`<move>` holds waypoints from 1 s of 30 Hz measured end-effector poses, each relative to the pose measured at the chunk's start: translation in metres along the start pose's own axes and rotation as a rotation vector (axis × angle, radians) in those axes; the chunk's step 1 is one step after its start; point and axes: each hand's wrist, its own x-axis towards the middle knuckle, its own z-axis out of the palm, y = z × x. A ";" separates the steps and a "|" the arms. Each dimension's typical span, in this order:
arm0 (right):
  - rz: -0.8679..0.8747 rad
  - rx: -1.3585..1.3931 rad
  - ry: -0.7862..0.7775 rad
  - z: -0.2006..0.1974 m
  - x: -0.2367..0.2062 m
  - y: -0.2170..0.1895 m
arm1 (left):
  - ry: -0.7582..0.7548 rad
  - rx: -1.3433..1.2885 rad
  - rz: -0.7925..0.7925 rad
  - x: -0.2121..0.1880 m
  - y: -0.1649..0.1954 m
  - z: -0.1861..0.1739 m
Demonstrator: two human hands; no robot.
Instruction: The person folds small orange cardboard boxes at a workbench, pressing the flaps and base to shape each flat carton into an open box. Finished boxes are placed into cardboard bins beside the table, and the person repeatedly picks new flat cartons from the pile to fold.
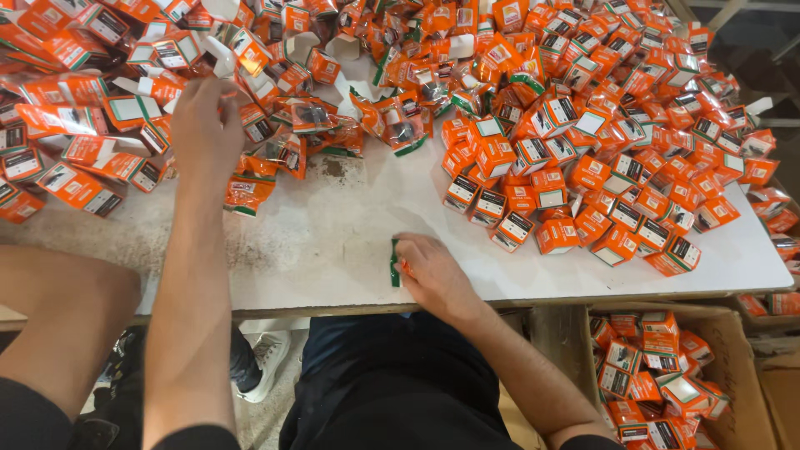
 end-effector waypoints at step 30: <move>0.531 0.451 0.166 0.000 -0.029 0.001 | -0.167 -0.246 -0.060 0.000 0.046 0.017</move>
